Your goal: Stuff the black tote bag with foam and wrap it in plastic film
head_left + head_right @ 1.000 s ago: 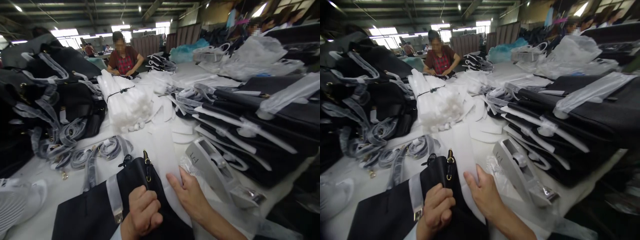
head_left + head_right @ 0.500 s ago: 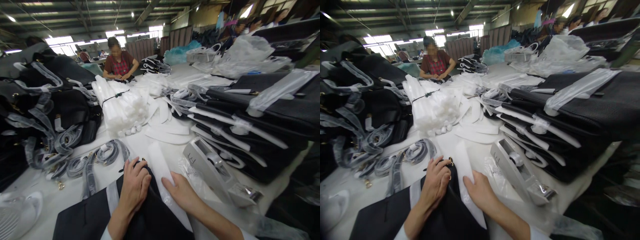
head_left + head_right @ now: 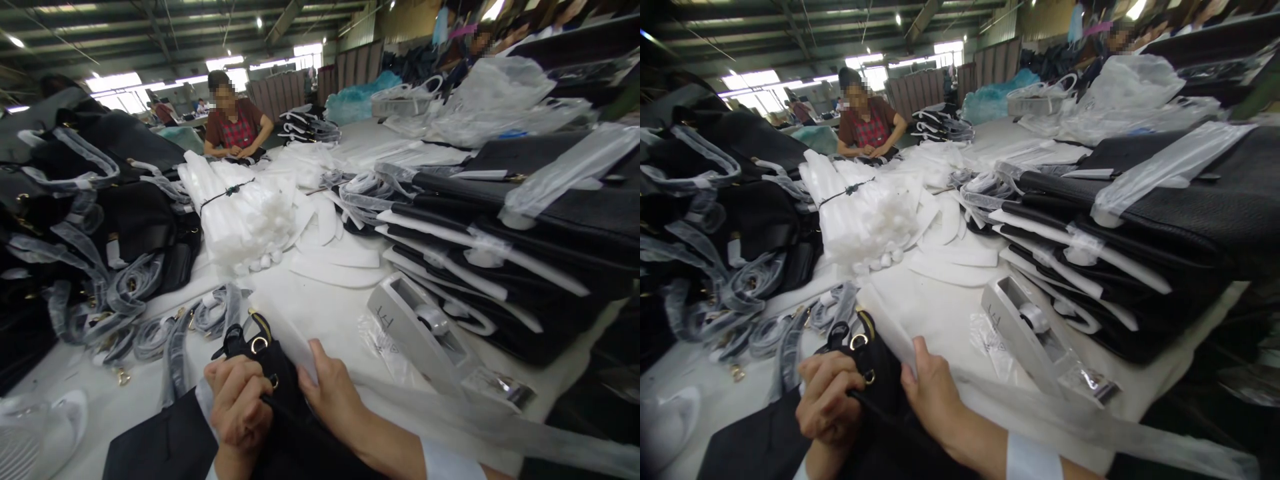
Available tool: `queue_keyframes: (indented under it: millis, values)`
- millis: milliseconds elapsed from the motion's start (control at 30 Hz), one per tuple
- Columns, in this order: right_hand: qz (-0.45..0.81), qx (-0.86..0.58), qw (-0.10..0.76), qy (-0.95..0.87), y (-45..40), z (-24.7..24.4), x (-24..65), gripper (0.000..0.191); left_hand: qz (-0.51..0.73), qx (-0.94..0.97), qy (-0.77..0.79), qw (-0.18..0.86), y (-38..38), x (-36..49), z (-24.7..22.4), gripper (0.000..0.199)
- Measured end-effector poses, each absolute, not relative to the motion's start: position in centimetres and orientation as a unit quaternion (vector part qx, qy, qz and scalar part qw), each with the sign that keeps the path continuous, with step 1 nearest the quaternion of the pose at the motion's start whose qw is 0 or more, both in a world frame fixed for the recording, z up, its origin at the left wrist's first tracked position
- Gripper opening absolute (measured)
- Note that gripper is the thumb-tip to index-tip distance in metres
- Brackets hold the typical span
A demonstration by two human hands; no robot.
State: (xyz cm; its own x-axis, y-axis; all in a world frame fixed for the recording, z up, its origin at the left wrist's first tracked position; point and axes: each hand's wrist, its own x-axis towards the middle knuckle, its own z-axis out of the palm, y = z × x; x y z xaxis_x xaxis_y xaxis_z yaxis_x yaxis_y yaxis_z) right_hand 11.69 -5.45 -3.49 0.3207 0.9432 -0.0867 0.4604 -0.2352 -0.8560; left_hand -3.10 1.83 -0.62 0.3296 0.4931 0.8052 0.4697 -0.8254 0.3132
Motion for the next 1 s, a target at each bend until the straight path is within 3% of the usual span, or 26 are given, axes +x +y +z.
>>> queue_keyframes:
  millis: [100,233,367,467,600,700,867,1000]
  values:
    - [0.392,-0.706,0.395,-0.438,-4.1,-1.9,12.2,0.027,0.559,0.782,0.275,0.005,1.9,-2.6,-0.2,0.062]
    - [0.589,-0.558,0.495,-0.311,-3.6,0.4,12.4,0.031,0.594,0.763,0.252,0.028,1.9,-1.8,-0.1,0.059]
    - [0.543,-0.522,0.577,-0.315,-3.3,-0.5,11.5,0.036,0.631,0.68,0.359,0.098,3.0,-1.4,-0.4,0.044]
    - [0.563,-0.501,0.589,-0.292,-3.3,-2.0,11.3,0.045,0.531,0.658,0.497,0.194,4.4,-1.6,-0.8,0.037]
    - [0.56,-0.473,0.645,-0.216,-3.9,-2.9,11.5,0.047,0.368,0.679,0.542,0.331,5.6,-2.0,-1.6,0.055]
    - [0.529,-0.498,0.63,-0.275,-4.3,-2.6,11.6,0.051,0.367,0.666,0.545,0.354,5.5,-1.9,-1.8,0.061]
    - [0.521,-0.501,0.548,-0.42,-4.1,-1.7,11.7,0.045,0.408,0.547,0.528,0.505,4.5,-1.6,-1.2,0.06]
    - [0.522,-0.502,0.524,-0.448,-3.3,-2.0,11.7,0.049,0.424,0.548,0.523,0.497,4.9,-1.4,-1.6,0.057]
